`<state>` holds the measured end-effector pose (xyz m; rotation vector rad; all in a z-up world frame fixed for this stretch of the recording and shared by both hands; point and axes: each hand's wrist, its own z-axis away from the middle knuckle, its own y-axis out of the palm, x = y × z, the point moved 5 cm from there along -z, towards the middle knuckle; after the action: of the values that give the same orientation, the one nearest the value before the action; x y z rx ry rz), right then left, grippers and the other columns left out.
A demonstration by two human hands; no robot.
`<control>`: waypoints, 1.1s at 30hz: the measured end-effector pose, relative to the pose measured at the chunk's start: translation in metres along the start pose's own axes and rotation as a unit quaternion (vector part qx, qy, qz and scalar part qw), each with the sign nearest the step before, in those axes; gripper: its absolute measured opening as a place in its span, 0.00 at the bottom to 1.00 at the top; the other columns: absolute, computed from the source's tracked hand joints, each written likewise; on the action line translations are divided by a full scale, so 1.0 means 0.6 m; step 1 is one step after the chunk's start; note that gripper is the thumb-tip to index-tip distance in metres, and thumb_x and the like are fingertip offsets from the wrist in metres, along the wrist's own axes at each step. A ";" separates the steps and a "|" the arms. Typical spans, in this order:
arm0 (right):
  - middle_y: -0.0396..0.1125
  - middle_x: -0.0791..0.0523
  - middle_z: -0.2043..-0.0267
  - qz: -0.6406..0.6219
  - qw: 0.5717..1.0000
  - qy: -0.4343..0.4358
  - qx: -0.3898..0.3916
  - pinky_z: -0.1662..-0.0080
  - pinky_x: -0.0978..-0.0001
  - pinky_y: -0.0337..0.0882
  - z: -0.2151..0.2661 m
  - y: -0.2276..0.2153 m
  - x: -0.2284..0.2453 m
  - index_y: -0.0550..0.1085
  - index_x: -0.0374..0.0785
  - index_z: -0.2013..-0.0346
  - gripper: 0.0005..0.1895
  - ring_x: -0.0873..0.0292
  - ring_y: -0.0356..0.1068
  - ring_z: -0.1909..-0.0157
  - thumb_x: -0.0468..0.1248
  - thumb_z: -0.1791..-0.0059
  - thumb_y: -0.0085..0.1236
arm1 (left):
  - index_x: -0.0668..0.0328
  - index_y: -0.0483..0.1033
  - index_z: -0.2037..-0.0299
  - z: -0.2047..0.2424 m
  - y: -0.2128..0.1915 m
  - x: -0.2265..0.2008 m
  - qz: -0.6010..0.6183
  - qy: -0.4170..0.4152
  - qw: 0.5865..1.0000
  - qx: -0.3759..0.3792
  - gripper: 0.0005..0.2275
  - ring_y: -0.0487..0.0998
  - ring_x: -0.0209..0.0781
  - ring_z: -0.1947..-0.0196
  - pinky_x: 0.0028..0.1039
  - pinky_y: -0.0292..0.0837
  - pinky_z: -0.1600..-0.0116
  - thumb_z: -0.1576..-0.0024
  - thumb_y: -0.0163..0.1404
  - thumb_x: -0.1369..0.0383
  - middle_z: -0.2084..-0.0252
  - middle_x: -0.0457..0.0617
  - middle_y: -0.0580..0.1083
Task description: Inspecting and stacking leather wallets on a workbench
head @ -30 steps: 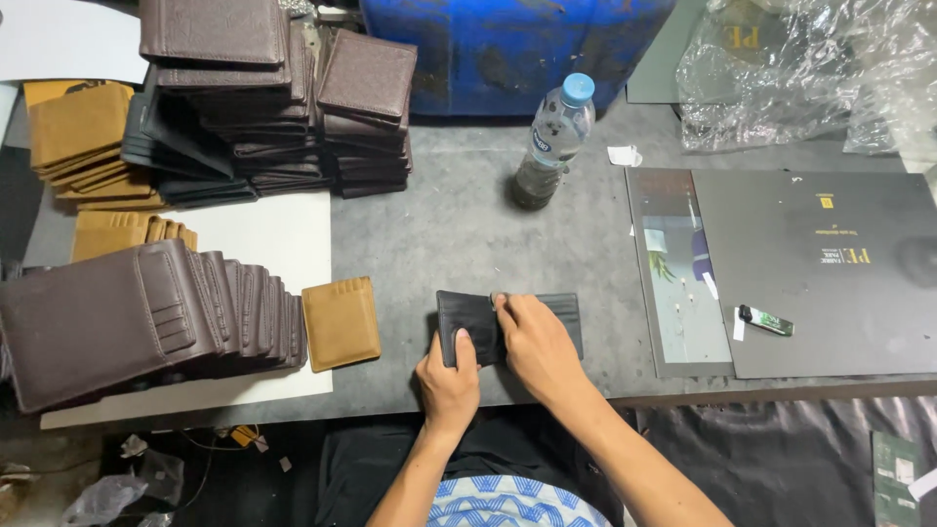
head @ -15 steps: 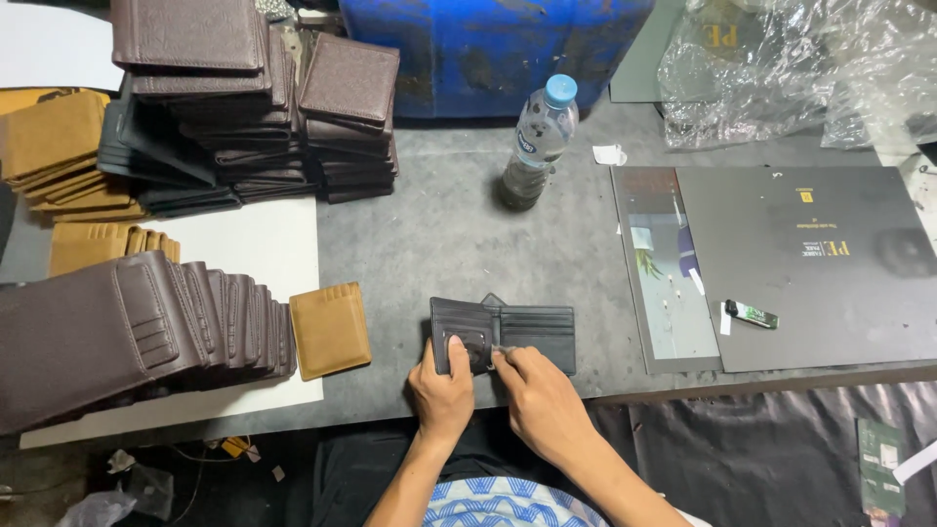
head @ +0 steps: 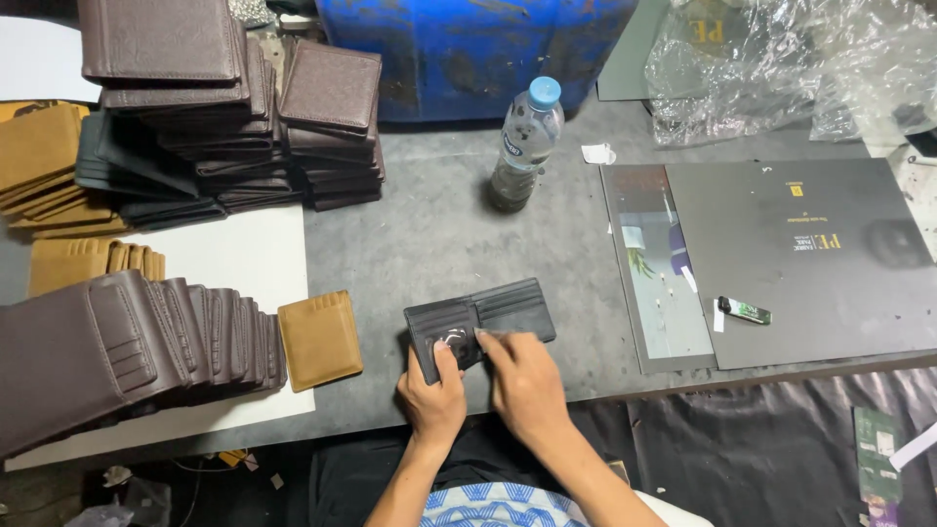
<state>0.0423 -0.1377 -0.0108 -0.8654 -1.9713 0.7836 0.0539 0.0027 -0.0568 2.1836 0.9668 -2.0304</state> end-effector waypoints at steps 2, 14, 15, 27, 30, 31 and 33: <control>0.68 0.46 0.56 0.055 0.996 0.056 -0.039 0.57 0.57 0.70 0.018 -0.001 -0.062 0.72 0.32 0.42 0.21 0.45 0.67 0.59 0.23 0.50 0.47 | 0.56 0.76 0.59 0.000 0.001 0.006 0.005 -0.010 1.000 0.004 0.11 0.84 0.47 0.81 0.35 0.75 0.73 0.38 0.43 0.61 0.80 0.48 0.81; 0.63 0.47 0.63 0.139 0.985 0.103 -0.008 0.65 0.53 0.65 0.018 0.003 -0.073 0.70 0.30 0.39 0.20 0.44 0.61 0.66 0.28 0.47 0.47 | 0.58 0.76 0.58 0.002 0.001 0.006 0.028 -0.018 0.999 0.014 0.11 0.84 0.45 0.82 0.32 0.75 0.76 0.38 0.44 0.62 0.74 0.49 0.82; 0.63 0.47 0.63 0.165 0.976 0.139 -0.012 0.65 0.51 0.66 0.017 0.000 -0.083 0.71 0.28 0.42 0.19 0.44 0.61 0.65 0.29 0.48 0.48 | 0.58 0.76 0.58 0.002 0.001 0.005 0.034 -0.012 0.999 0.013 0.11 0.84 0.46 0.82 0.32 0.73 0.76 0.38 0.44 0.62 0.74 0.50 0.82; 0.63 0.48 0.61 0.177 0.963 0.202 -0.023 0.62 0.49 0.67 0.042 0.005 -0.114 0.70 0.34 0.39 0.24 0.42 0.62 0.61 0.27 0.51 0.47 | 0.59 0.76 0.54 0.001 0.002 0.006 0.049 -0.008 0.998 0.031 0.13 0.85 0.46 0.80 0.31 0.74 0.79 0.37 0.43 0.61 0.71 0.50 0.83; 0.61 0.47 0.68 0.126 0.967 0.219 0.038 0.65 0.48 0.61 0.017 0.018 -0.054 0.66 0.26 0.44 0.16 0.45 0.59 0.66 0.35 0.40 0.37 | 0.57 0.74 0.58 0.000 0.003 0.005 0.030 0.011 0.999 0.032 0.10 0.83 0.49 0.81 0.37 0.76 0.70 0.37 0.43 0.62 0.82 0.47 0.79; 0.61 0.47 0.68 0.126 0.968 0.215 0.037 0.65 0.48 0.61 0.017 0.025 -0.048 0.66 0.26 0.44 0.16 0.45 0.59 0.66 0.35 0.40 0.37 | 0.57 0.74 0.58 -0.004 0.002 0.002 0.031 0.012 0.999 0.028 0.10 0.83 0.49 0.81 0.37 0.76 0.70 0.37 0.43 0.62 0.82 0.47 0.79; 0.60 0.48 0.63 0.201 0.979 0.009 0.037 0.65 0.56 0.64 0.023 0.041 0.002 0.66 0.22 0.40 0.21 0.48 0.59 0.67 0.24 0.49 0.46 | 0.58 0.75 0.58 -0.003 -0.001 -0.002 0.026 0.011 0.999 0.031 0.10 0.85 0.46 0.81 0.34 0.77 0.72 0.37 0.43 0.63 0.78 0.48 0.81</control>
<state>0.0370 -0.1257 -0.0356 -1.2427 -1.7593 1.0662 0.0553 0.0033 -0.0554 2.2415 0.8506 -2.0456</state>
